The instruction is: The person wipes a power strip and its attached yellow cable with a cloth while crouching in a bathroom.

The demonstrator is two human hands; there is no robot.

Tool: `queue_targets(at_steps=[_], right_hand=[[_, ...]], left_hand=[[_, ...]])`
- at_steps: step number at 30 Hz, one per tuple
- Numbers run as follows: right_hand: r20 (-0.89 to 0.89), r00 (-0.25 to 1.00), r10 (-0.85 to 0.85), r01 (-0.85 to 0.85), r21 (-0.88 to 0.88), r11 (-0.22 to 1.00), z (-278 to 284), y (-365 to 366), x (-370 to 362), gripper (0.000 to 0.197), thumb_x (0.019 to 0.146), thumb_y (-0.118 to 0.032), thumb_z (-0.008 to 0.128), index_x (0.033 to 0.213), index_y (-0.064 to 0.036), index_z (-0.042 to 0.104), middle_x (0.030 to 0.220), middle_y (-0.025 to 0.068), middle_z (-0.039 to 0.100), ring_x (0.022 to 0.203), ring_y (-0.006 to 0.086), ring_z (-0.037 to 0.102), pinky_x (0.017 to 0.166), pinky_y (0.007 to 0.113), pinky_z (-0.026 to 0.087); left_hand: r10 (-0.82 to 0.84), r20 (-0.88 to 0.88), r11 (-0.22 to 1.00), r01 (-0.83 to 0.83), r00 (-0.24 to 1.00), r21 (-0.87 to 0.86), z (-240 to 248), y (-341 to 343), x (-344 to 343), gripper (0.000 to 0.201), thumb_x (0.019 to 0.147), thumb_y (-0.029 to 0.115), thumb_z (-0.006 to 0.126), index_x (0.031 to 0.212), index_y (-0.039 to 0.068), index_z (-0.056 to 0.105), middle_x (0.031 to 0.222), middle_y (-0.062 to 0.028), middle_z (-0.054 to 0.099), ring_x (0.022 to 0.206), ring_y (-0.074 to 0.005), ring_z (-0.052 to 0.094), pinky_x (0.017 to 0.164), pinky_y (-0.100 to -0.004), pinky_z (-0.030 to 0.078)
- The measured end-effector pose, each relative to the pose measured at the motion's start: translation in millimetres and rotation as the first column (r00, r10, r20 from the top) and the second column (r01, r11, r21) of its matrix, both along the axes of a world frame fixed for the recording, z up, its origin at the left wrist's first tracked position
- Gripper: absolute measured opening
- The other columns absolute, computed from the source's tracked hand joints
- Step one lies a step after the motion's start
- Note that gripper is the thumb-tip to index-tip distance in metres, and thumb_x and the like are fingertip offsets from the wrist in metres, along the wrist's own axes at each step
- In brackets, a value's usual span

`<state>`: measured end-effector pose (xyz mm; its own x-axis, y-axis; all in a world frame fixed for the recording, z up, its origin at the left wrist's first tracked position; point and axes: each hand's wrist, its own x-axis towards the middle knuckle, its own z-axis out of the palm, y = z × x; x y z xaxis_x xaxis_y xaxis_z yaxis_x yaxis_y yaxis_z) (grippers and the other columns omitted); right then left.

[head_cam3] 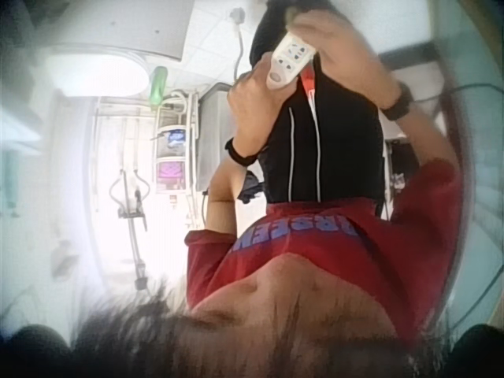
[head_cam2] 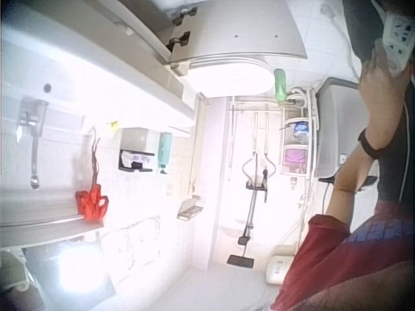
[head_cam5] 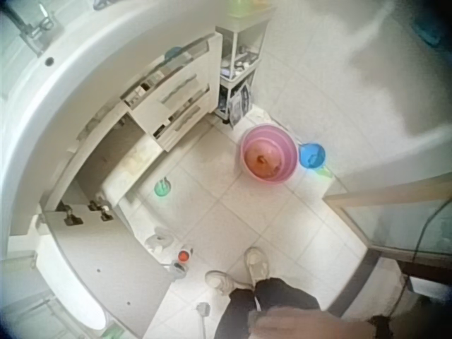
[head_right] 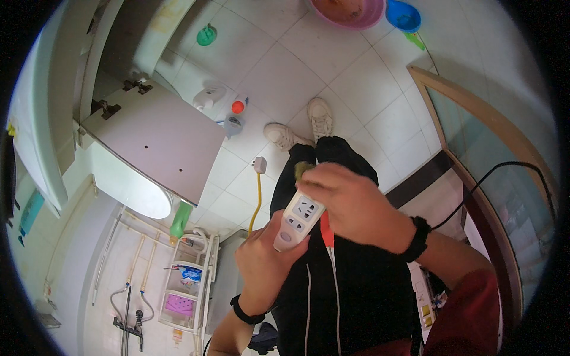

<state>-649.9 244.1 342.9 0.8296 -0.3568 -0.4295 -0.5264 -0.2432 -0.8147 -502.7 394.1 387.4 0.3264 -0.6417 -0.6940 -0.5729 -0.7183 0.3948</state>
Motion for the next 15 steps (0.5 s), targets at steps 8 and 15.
queue_targets(at_steps=[8, 15], right_hand=[[-0.011, 0.990, -0.139, 0.139, 0.054, 0.989, -1, 12, -2, 0.022, 0.089, -0.005, 0.066, 0.109, 0.0026, 0.070, 0.114, 0.0130, 0.065, 0.108, 0.0298, 0.065, 0.091, 0.035, 0.054], [-0.200, 0.840, -0.504, 0.529, 0.505, 0.682, 5, 6, -4, 0.014, 0.089, 0.003, 0.065, 0.100, 0.0000, 0.073, 0.096, 0.0105, 0.068, 0.088, 0.0191, 0.066, 0.082, 0.028, 0.050]], left_hand=[[-0.057, -0.013, 0.998, 0.057, 0.998, -0.009, -1, 7, -6, 0.063, 0.065, 0.027, 0.090, 0.122, 0.010, 0.068, 0.085, -0.0098, 0.074, 0.076, -0.0292, 0.071, 0.064, -0.0388, 0.056], [-0.014, -0.054, 0.993, 0.007, 0.998, -0.120, 14, 4, 5, 0.064, 0.062, 0.011, 0.089, 0.123, 0.010, 0.068, 0.112, -0.0115, 0.072, 0.096, -0.0320, 0.069, 0.082, -0.0398, 0.057]])
